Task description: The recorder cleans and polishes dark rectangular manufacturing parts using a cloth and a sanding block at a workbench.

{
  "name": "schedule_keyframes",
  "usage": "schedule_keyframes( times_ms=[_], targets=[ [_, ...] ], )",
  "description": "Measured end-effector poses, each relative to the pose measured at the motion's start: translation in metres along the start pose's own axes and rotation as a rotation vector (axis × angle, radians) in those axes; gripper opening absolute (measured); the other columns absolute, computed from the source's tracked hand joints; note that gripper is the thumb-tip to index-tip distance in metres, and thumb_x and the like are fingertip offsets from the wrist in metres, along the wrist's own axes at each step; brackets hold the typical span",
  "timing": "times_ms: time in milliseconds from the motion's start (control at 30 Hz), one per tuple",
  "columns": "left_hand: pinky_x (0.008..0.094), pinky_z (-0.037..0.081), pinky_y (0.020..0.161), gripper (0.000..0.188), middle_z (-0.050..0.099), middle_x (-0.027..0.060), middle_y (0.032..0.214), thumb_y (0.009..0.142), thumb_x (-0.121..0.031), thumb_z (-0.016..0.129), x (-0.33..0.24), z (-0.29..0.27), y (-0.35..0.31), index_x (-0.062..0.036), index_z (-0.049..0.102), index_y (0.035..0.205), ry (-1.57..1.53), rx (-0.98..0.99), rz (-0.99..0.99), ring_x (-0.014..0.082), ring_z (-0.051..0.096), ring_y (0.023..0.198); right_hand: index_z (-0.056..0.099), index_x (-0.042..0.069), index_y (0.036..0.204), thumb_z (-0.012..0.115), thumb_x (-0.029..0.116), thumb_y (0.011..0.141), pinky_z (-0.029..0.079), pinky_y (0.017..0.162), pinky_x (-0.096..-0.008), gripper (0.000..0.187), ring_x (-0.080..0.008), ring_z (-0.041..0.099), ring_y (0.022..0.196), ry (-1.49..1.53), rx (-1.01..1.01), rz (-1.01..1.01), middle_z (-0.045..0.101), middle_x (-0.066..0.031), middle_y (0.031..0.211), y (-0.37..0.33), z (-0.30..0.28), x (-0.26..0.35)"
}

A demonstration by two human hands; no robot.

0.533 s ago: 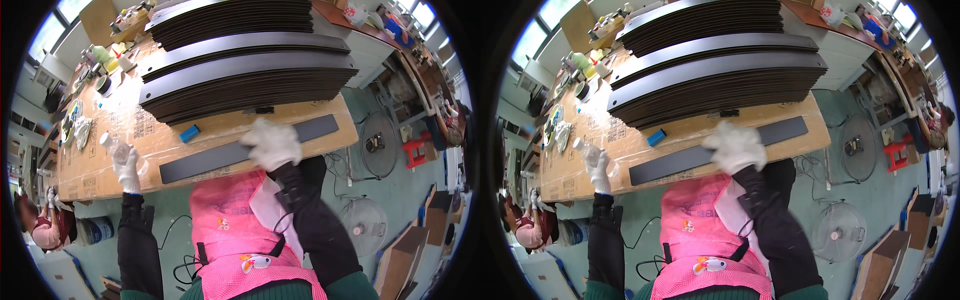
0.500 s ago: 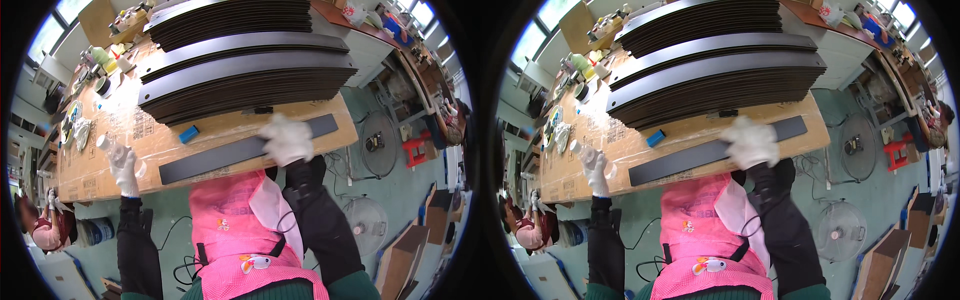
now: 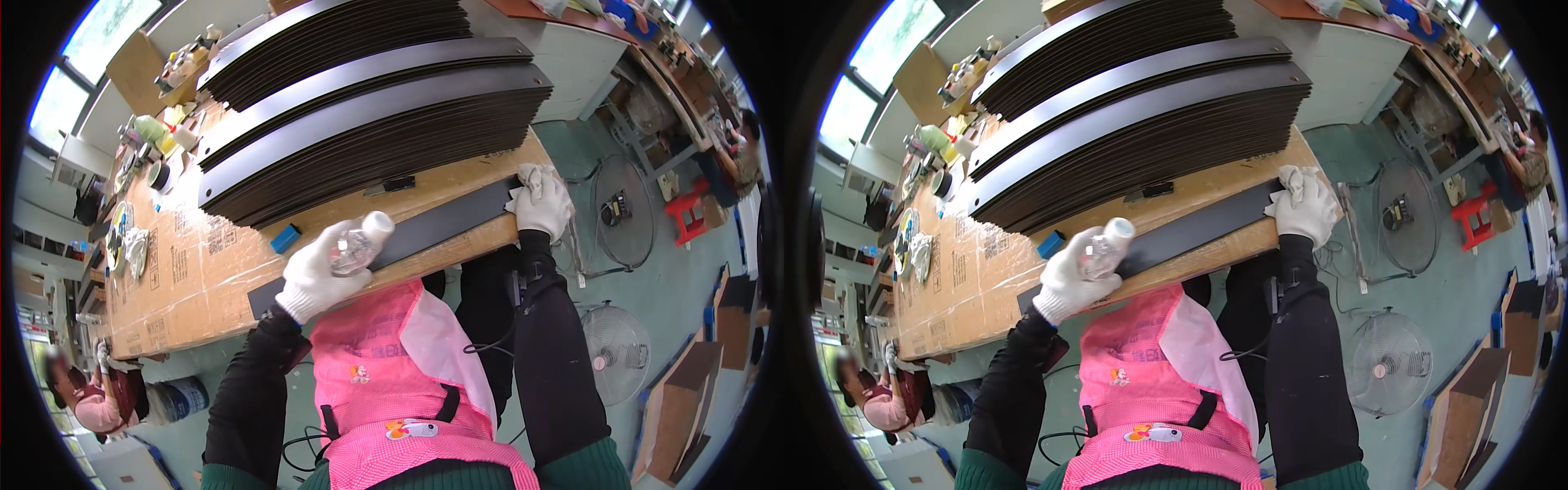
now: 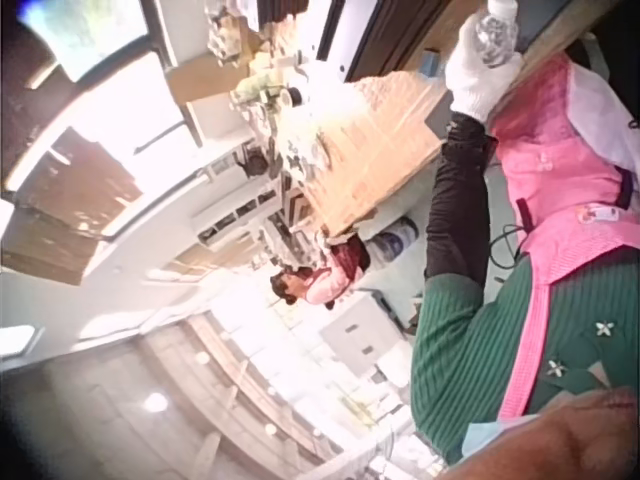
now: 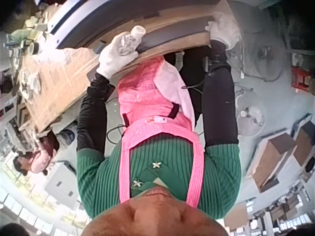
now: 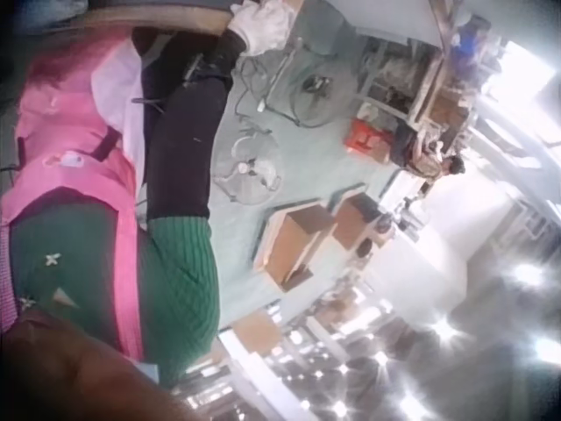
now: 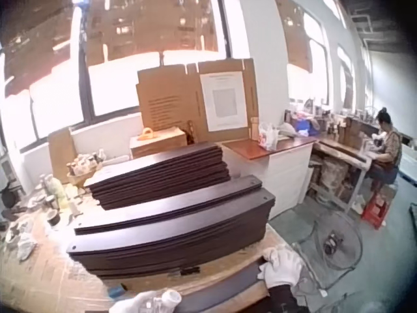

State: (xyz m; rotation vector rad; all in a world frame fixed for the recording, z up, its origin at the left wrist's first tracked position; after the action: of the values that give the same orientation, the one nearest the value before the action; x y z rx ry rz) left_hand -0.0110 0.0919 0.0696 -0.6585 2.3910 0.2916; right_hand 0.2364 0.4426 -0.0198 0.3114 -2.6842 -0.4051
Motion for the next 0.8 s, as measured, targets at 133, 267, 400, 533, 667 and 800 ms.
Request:
schedule_keyframes(
  times_ms=[133,267,400,533,667,800],
  targets=[
    [0.0457,0.059,0.095,0.079,0.077,0.0175,0.117,0.075,-0.039,0.087,-0.031,0.031,0.034,-0.0173,0.06,0.146,0.206,0.238,-0.069,0.0384,0.074,0.109,0.063,0.025,0.147,0.065,0.042,0.093,0.043,0.117,-0.0512,0.057,-0.0346,0.057,0.136,0.064,0.026,0.043,0.065,-0.0075,0.145,-0.003,-0.001,0.002],
    [0.0484,0.059,0.093,0.071,0.076,0.0177,0.118,0.077,-0.041,0.081,-0.048,0.047,0.051,-0.0168,0.062,0.141,0.353,0.276,0.038,0.0389,0.074,0.108,0.064,0.025,0.146,0.066,0.043,0.093,0.042,0.119,-0.0507,0.056,-0.0345,0.056,0.137,0.069,0.039,0.047,0.064,-0.0068,0.146,-0.003,-0.004,0.002],
    [0.0487,0.059,0.091,0.064,0.076,0.0167,0.115,0.079,-0.038,0.079,-0.052,0.058,0.06,-0.0152,0.064,0.137,0.503,0.332,0.081,0.0384,0.074,0.106,0.065,0.025,0.144,0.066,0.042,0.093,0.041,0.119,-0.0505,0.055,-0.0345,0.056,0.138,0.117,0.059,0.055,0.064,-0.0075,0.146,-0.005,-0.007,0.007],
    [0.0479,0.059,0.09,0.063,0.076,0.0161,0.114,0.079,-0.037,0.078,-0.059,0.065,0.064,-0.0151,0.065,0.136,0.519,0.365,0.11,0.0377,0.074,0.107,0.066,0.024,0.143,0.067,0.041,0.092,0.043,0.118,-0.0511,0.054,-0.0354,0.057,0.137,0.136,0.053,0.037,0.064,-0.0089,0.147,-0.006,-0.008,0.001],
    [0.0478,0.059,0.09,0.066,0.076,0.0164,0.116,0.078,-0.037,0.079,-0.059,0.064,0.061,-0.0147,0.064,0.138,0.521,0.348,0.108,0.038,0.074,0.106,0.066,0.023,0.143,0.069,0.039,0.091,0.044,0.117,-0.0515,0.055,-0.0361,0.057,0.136,0.143,0.021,0.036,0.064,-0.0095,0.146,-0.007,-0.008,0.001],
    [0.0485,0.059,0.09,0.072,0.077,0.0186,0.115,0.077,-0.037,0.079,-0.054,0.046,0.05,-0.0142,0.062,0.143,0.469,0.338,-0.007,0.0395,0.074,0.104,0.066,0.022,0.143,0.069,0.039,0.09,0.044,0.117,-0.0511,0.056,-0.0359,0.058,0.136,0.157,0.034,0.04,0.064,-0.0097,0.146,-0.006,-0.008,0.004]
  ],
)
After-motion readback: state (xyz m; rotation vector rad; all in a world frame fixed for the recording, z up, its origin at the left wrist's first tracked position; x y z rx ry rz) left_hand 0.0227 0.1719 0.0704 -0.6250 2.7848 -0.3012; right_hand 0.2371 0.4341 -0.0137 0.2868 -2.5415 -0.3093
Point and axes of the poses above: each hand's wrist, its own y-axis towards the middle knuckle, its own z-axis out of the palm, x = y × z, the point moved 5 cm from there along y, towards the middle knuckle
